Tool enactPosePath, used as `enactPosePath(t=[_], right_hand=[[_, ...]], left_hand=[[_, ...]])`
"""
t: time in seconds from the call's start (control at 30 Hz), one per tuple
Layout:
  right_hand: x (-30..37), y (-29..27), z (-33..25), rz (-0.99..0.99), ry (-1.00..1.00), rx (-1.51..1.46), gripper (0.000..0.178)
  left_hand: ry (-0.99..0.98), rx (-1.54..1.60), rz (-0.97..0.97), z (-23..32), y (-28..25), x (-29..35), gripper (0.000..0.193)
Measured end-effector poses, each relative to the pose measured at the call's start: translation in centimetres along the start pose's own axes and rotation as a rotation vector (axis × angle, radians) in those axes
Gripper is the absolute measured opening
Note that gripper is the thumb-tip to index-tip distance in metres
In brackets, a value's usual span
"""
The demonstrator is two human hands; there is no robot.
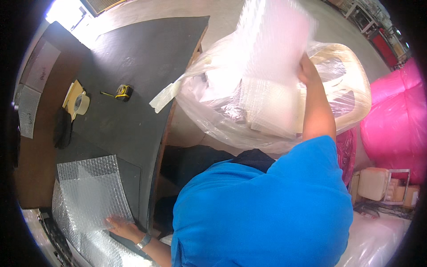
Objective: The person repeatedly picks up bubble wrap sheets, measures them with a tape measure, and stacks them on a table. They also place some sheets into a plastic bag. Another person is visible working nearby.
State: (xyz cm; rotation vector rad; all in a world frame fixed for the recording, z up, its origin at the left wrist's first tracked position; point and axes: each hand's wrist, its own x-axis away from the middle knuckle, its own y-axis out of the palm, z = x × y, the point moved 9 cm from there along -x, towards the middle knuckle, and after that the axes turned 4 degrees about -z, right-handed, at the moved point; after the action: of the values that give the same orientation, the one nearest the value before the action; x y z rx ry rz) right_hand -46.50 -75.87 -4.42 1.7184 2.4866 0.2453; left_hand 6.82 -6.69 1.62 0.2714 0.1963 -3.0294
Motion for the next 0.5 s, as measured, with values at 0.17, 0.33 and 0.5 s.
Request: enactPosePath(t=[0.17, 0.33, 0.5], right_hand=[[14.3, -14.2, 14.9, 0.124, 0.940, 1.308, 0.043], [12.1, -24.2, 17.7, 0.381, 1.031, 1.396, 0.047], [8.7, -6.5, 5.1, 0.939, 0.696, 1.228, 0.054]], left_hand=[[0.049, -0.047, 0.026, 0.4, 0.2, -0.1, 0.062], [-0.010, -0.061, -0.008, -1.8, -1.3, -1.3, 0.064], [-0.027, -0.059, 0.064, -0.8, -1.6, 0.3, 0.064]])
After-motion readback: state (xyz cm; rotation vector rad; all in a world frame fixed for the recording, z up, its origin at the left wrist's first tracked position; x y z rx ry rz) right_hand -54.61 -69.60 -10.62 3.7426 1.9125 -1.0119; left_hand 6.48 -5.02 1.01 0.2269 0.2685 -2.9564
